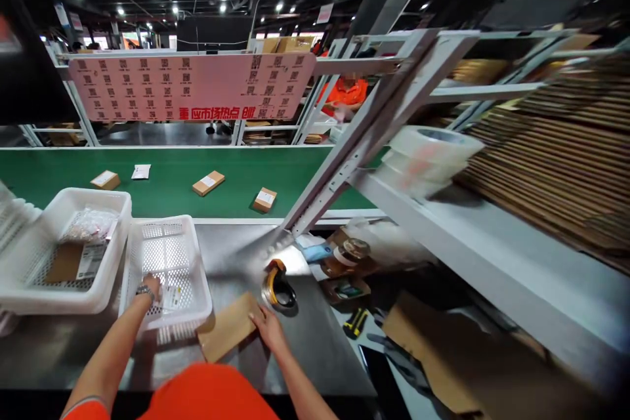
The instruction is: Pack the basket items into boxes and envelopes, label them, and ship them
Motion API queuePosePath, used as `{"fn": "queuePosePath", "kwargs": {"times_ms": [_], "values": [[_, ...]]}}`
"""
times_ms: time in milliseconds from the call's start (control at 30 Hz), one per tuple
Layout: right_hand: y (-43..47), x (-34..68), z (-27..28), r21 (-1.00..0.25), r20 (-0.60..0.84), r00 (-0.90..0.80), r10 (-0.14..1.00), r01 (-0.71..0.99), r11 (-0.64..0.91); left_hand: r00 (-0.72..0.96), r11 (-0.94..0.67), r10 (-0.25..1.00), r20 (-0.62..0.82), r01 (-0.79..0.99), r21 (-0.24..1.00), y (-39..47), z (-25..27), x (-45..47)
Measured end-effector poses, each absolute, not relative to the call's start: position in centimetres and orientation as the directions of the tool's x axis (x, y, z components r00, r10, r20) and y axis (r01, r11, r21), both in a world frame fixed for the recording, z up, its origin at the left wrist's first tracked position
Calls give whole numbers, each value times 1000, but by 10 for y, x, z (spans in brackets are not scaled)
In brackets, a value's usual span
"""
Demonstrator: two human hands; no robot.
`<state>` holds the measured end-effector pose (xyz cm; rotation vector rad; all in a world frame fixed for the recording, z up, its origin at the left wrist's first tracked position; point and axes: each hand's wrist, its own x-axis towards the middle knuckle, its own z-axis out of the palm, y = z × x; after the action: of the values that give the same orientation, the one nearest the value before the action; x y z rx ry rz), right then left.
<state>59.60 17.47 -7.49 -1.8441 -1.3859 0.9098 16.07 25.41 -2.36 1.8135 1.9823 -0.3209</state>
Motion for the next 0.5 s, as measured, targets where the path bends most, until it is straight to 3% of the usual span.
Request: {"fn": "queuePosePath", "kwargs": {"times_ms": [100,200,300,367,433,500], "values": [[159,601,-89,-789,-181,321,930,517,-332,-64,170,889,-453,966,196,247,-16,161],[145,599,-90,-746,-113,438,892,555,-367,-68,209,912,-405,926,315,242,-7,164],[134,579,-64,-838,-62,481,875,451,-307,-38,206,945,-326,841,501,236,8,182],[128,550,-34,-925,-157,429,890,250,-284,-20,213,960,-278,695,687,227,19,206],[126,514,-2,-950,-286,272,919,46,-309,-27,260,961,-274,415,872,214,30,235],[127,480,23,-943,-331,113,937,-87,-322,-1,312,948,-319,205,928,196,36,261]]}}
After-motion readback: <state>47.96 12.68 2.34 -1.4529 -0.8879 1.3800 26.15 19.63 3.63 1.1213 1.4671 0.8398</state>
